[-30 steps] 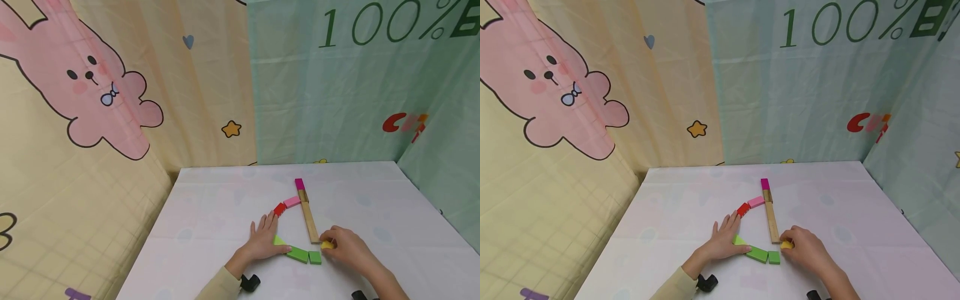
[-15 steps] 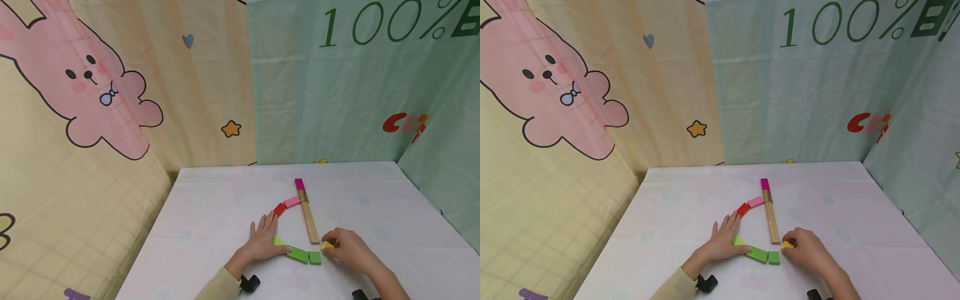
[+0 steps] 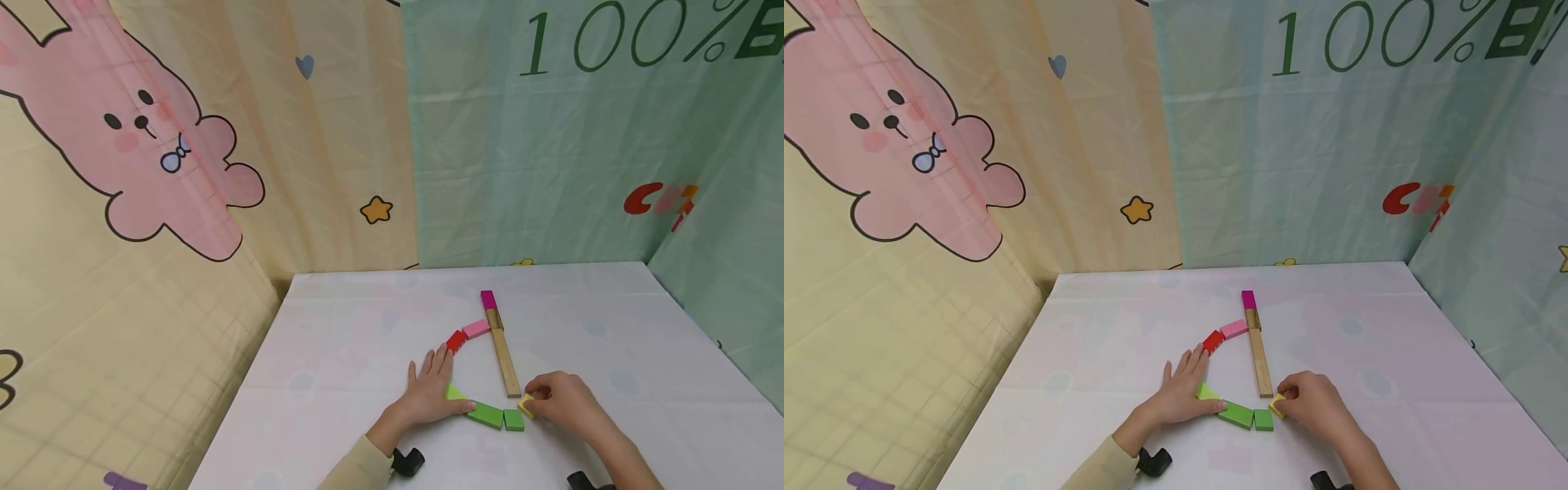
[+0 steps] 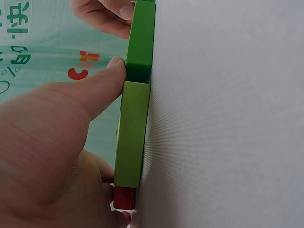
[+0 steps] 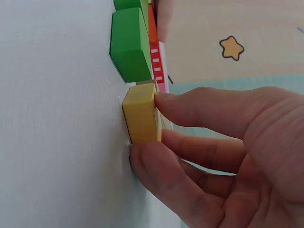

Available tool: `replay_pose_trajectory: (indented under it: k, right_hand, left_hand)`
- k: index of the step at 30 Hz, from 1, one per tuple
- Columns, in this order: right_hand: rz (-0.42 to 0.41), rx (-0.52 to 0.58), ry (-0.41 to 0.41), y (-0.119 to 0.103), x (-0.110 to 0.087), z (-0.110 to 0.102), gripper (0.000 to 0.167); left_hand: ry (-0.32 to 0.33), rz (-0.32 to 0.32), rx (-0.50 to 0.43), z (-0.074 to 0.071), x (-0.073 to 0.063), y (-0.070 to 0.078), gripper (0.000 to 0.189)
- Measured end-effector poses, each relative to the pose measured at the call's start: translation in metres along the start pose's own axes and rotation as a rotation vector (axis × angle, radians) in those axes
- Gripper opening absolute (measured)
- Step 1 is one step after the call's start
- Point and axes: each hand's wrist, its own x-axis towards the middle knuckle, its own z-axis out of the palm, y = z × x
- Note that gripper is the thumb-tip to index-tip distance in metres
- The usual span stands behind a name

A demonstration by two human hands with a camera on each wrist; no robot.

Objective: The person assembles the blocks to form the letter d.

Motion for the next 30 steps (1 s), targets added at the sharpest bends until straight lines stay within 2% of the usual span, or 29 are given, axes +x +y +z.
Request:
replay_pose_trajectory:
  k: [8, 30]
  right_hand:
    - [0.026, 0.013, 0.008, -0.0057, -0.0009, 0.0024, 0.031]
    - [0.058, 0.035, -0.02, -0.0093, 0.001, 0.0044, 0.029]
  left_hand:
    - [-0.001, 0.013, -0.02, -0.0036, -0.0023, 0.0016, 0.111]
    - [0.008, 0.019, -0.035, -0.0039, -0.0029, 0.0004, 0.111]
